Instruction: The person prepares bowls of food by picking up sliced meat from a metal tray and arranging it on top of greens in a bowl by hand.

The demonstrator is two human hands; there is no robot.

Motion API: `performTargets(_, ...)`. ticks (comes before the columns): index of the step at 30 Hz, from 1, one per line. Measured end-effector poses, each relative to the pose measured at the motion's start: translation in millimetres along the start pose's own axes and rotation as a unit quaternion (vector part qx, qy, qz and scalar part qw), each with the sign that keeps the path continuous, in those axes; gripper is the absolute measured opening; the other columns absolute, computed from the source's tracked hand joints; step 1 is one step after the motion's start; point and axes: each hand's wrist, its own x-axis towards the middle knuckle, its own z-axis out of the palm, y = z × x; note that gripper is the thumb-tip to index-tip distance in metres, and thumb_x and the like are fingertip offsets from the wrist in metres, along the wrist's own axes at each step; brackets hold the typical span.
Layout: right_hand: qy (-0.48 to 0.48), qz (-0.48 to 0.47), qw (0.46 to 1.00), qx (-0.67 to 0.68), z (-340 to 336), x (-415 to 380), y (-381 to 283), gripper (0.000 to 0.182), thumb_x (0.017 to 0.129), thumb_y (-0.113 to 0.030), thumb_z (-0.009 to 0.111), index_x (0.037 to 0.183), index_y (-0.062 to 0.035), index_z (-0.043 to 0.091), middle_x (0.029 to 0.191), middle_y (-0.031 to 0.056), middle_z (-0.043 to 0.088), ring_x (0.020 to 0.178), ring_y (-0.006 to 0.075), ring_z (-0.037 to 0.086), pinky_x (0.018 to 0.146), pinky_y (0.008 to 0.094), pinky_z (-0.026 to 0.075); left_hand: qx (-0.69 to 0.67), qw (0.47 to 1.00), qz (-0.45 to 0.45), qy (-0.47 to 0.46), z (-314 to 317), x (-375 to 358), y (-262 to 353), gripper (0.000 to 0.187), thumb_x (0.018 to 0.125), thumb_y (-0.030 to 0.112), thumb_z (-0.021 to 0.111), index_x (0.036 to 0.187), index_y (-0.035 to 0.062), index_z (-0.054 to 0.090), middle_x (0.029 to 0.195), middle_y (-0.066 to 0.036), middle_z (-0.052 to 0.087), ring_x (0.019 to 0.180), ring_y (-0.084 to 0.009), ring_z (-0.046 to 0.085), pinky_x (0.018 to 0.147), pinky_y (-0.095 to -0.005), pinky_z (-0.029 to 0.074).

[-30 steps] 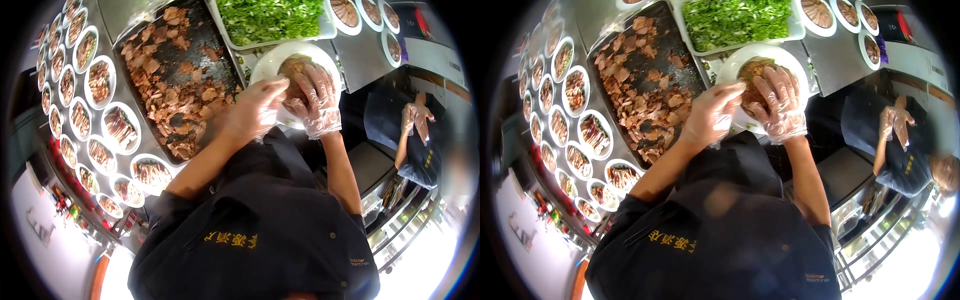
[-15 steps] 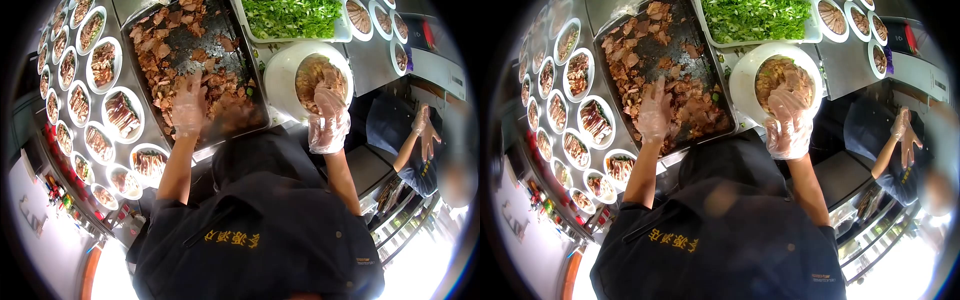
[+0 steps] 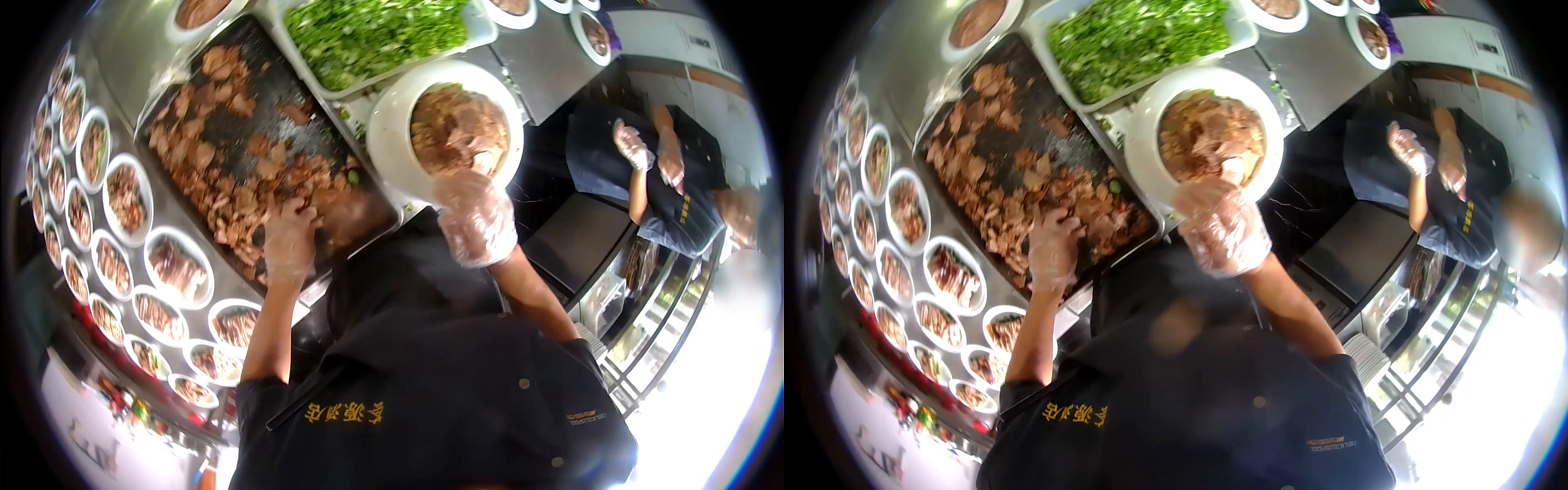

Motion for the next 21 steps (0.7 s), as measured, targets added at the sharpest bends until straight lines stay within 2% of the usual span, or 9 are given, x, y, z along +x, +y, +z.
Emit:
performTargets(1, 0.011, -0.005, 1.0, 0.005, -1.9, -1.4, 1.8, 0.034, 0.085, 0.001, 0.072, 0.12, 0.0044, 0.071, 0.115, 0.0215, 0.075, 0.099, 0.041, 0.075, 0.088, 0.0526, 0.064, -0.096, 0.993, -0.062, 0.015, 3.1, 1.1, 3.8, 0.016, 0.091, 0.006, 0.078, 0.106, 0.0105, 0.078, 0.115, -0.012, 0.074, 0.116, -0.0357, 0.07, 0.109, -0.0505, 0.055)
performTargets(4, 0.024, 0.016, 0.997, 0.066, 0.1, -15.8, 1.7, 0.042, 0.083, 0.006, 0.073, 0.125, 0.003, 0.069, 0.115, 0.0191, 0.074, 0.097, 0.0386, 0.075, 0.083, 0.0516, 0.065, -0.2, 0.978, -0.063, -0.008, -23.2, 21.8, 45.7, 0.015, 0.092, 0.005, 0.081, 0.105, 0.0097, 0.079, 0.111, -0.01, 0.079, 0.107, -0.0305, 0.077, 0.098, -0.0448, 0.062)
performTargets(6, 0.044, 0.055, 0.994, 0.086, 5.5, -14.0, 0.4, 0.046, 0.085, 0.004, 0.079, 0.13, 0.0029, 0.068, 0.118, 0.0202, 0.073, 0.099, 0.0402, 0.075, 0.083, 0.0517, 0.064, -0.226, 0.968, 0.104, 0.0, -42.8, 42.9, 87.1, 0.02, 0.096, -0.004, 0.078, 0.115, 0.0015, 0.078, 0.112, -0.016, 0.078, 0.09, -0.0192, 0.079, 0.077, -0.0293, 0.066)
performTargets(7, 0.047, 0.076, 0.988, 0.129, 4.8, -10.4, 3.1, 0.049, 0.086, 0.002, 0.083, 0.133, 0.0034, 0.067, 0.12, 0.022, 0.074, 0.104, 0.0413, 0.076, 0.085, 0.0515, 0.063, -0.273, 0.958, 0.073, -0.038, -58.5, 52.0, 113.8, 0.024, 0.094, -0.007, 0.079, 0.117, 0.0001, 0.078, 0.116, -0.015, 0.08, 0.098, -0.0198, 0.08, 0.081, -0.0319, 0.067)
performTargets(8, 0.038, 0.099, 0.981, 0.163, -2.4, -0.8, 5.5, 0.05, 0.088, 0.0, 0.083, 0.136, 0.0026, 0.068, 0.124, 0.0215, 0.075, 0.108, 0.0388, 0.076, 0.09, 0.0502, 0.063, -0.263, 0.956, 0.128, 0.0, -66.2, 66.1, 140.0, 0.026, 0.092, -0.007, 0.082, 0.117, 0.0007, 0.078, 0.121, -0.015, 0.079, 0.095, -0.0186, 0.079, 0.081, -0.0313, 0.066)
performTargets(10, 0.012, 0.141, 0.966, 0.217, -11.9, 6.0, 15.7, 0.049, 0.089, -0.003, 0.086, 0.136, -0.002, 0.07, 0.127, 0.0178, 0.076, 0.111, 0.0345, 0.076, 0.093, 0.0474, 0.062, -0.274, 0.957, 0.094, -0.005, -70.2, 79.3, 175.6, 0.03, 0.091, 0.003, 0.088, 0.12, 0.0016, 0.077, 0.108, -0.013, 0.082, 0.085, -0.0231, 0.08, 0.078, -0.0324, 0.064)
performTargets(14, -0.011, 0.197, 0.946, 0.258, -34.9, 0.3, 55.5, 0.042, 0.089, -0.005, 0.088, 0.129, -0.0071, 0.076, 0.127, 0.0132, 0.078, 0.11, 0.0311, 0.076, 0.094, 0.0451, 0.062, -0.332, 0.943, 0.029, -0.021, -67.1, 104.8, 225.7, 0.037, 0.092, 0.006, 0.089, 0.125, 0.0, 0.073, 0.107, -0.013, 0.082, 0.085, -0.0188, 0.079, 0.08, -0.0315, 0.065)
performTargets(16, 0.028, 0.241, 0.854, 0.459, -44.5, -2.4, 78.8, 0.034, 0.087, 0.0, 0.088, 0.12, -0.0085, 0.081, 0.121, 0.0116, 0.08, 0.109, 0.0292, 0.077, 0.092, 0.0428, 0.062, -0.351, 0.934, 0.015, -0.07, -64.7, 121.8, 240.7, 0.04, 0.096, 0.008, 0.088, 0.13, -0.0022, 0.07, 0.11, -0.012, 0.081, 0.09, -0.0161, 0.078, 0.081, -0.0306, 0.065)
performTargets(21, 0.028, 0.261, 0.78, 0.568, -58.2, -5.0, 132.6, 0.022, 0.091, 0.005, 0.083, 0.11, -0.0043, 0.08, 0.106, 0.01, 0.078, 0.097, 0.0244, 0.077, 0.087, 0.0347, 0.062, -0.512, 0.829, -0.108, -0.196, -51.7, 156.0, 278.4, 0.041, 0.102, 0.011, 0.081, 0.136, -0.0067, 0.067, 0.114, -0.013, 0.079, 0.091, -0.0144, 0.077, 0.08, -0.03, 0.065)
